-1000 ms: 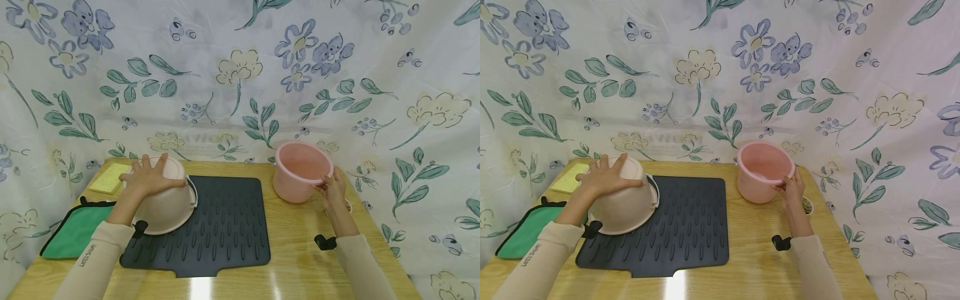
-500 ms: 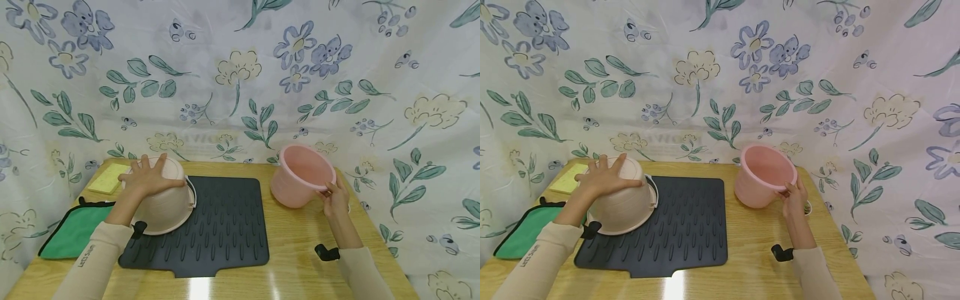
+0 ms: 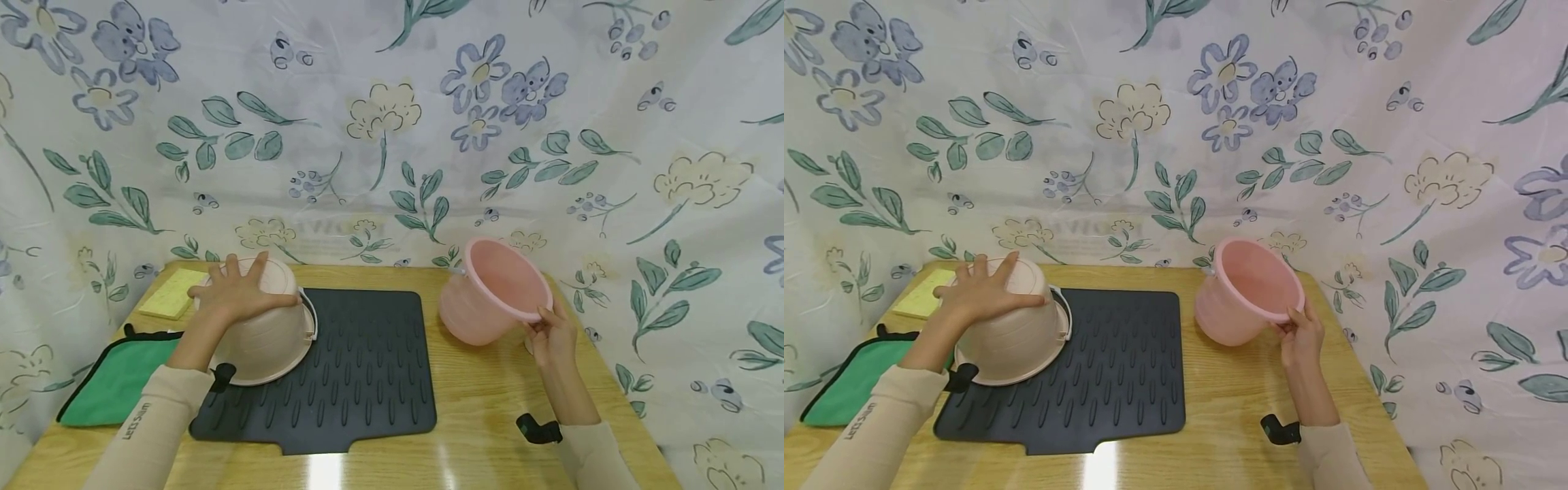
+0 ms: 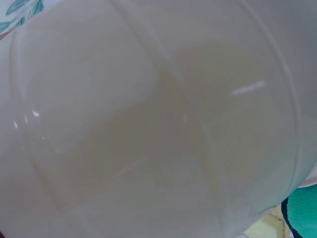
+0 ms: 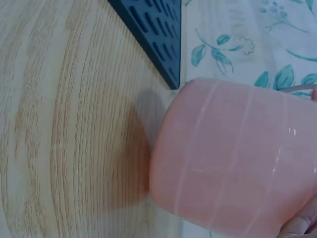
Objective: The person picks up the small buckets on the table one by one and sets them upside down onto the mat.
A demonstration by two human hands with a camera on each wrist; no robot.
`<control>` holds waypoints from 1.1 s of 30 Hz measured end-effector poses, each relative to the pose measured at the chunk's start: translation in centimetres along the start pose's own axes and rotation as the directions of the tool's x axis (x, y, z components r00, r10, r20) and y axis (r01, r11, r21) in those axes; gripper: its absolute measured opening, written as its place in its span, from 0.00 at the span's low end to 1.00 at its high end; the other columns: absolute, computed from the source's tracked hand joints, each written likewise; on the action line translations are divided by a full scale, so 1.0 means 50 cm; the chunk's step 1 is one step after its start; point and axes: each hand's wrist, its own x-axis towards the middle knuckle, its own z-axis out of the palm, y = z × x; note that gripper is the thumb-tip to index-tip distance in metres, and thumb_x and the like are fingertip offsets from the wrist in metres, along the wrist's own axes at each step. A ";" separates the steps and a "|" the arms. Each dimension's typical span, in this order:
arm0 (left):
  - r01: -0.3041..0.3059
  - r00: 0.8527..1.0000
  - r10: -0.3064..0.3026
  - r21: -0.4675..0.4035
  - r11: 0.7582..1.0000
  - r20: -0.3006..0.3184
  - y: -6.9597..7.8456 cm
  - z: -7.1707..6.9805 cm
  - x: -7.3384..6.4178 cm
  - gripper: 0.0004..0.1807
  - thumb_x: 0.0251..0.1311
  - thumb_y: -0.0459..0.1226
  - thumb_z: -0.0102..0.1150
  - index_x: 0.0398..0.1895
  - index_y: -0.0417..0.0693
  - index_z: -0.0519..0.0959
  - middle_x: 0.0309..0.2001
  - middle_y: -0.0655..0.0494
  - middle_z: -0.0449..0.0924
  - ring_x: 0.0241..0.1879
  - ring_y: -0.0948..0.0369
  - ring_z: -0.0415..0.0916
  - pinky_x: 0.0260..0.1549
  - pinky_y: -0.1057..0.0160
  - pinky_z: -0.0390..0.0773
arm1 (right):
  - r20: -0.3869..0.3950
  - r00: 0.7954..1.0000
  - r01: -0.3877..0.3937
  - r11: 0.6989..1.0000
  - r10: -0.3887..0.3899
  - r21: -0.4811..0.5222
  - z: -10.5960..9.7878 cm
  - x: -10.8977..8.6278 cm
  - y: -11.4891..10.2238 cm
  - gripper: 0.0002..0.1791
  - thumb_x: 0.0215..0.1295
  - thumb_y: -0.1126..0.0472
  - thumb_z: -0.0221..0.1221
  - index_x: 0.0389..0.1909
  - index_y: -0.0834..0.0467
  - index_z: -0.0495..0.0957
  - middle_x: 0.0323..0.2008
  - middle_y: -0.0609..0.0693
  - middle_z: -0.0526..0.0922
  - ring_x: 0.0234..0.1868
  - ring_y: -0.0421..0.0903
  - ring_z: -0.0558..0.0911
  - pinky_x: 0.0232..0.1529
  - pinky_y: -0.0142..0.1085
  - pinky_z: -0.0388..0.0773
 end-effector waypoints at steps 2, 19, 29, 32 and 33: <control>-0.001 1.000 0.001 -0.001 1.000 -0.001 -0.001 0.000 0.000 0.71 0.43 0.78 0.54 0.80 0.48 0.37 0.72 0.17 0.30 0.66 0.16 0.28 0.44 0.12 0.42 | 0.014 1.000 0.000 1.000 0.000 0.018 -0.002 -0.002 0.001 0.36 0.73 0.74 0.44 0.79 0.53 0.49 0.26 0.54 0.82 0.17 0.46 0.78 0.20 0.34 0.80; 0.001 1.000 -0.001 0.002 1.000 0.022 -0.002 -0.003 0.001 0.70 0.44 0.78 0.53 0.80 0.49 0.36 0.72 0.18 0.29 0.67 0.17 0.28 0.44 0.12 0.42 | 0.125 0.992 -0.030 0.991 0.014 0.128 -0.030 -0.042 0.013 0.16 0.75 0.72 0.43 0.49 0.62 0.80 0.24 0.55 0.82 0.20 0.45 0.79 0.22 0.32 0.78; 0.000 1.000 0.000 -0.006 1.000 0.011 -0.005 -0.001 0.002 0.71 0.42 0.79 0.54 0.80 0.49 0.36 0.72 0.18 0.29 0.66 0.16 0.28 0.44 0.12 0.42 | 0.228 0.973 -0.097 0.954 0.032 0.283 -0.038 -0.074 0.033 0.16 0.76 0.72 0.40 0.45 0.68 0.79 0.29 0.59 0.85 0.23 0.48 0.83 0.25 0.34 0.82; 0.001 1.000 0.000 -0.010 1.000 0.007 -0.005 0.000 0.004 0.72 0.42 0.79 0.54 0.80 0.49 0.36 0.72 0.18 0.29 0.66 0.16 0.28 0.44 0.12 0.41 | 0.235 0.971 -0.123 0.944 0.051 0.307 -0.038 -0.083 0.041 0.16 0.75 0.73 0.42 0.47 0.67 0.79 0.32 0.59 0.85 0.24 0.48 0.82 0.26 0.34 0.82; 0.001 1.000 -0.001 -0.010 1.000 0.008 -0.004 0.000 0.005 0.72 0.41 0.79 0.54 0.80 0.50 0.36 0.72 0.18 0.29 0.66 0.17 0.28 0.44 0.12 0.41 | 0.233 0.971 -0.128 0.941 0.055 0.312 -0.038 -0.086 0.043 0.15 0.75 0.73 0.43 0.48 0.67 0.79 0.32 0.59 0.85 0.24 0.48 0.82 0.26 0.34 0.82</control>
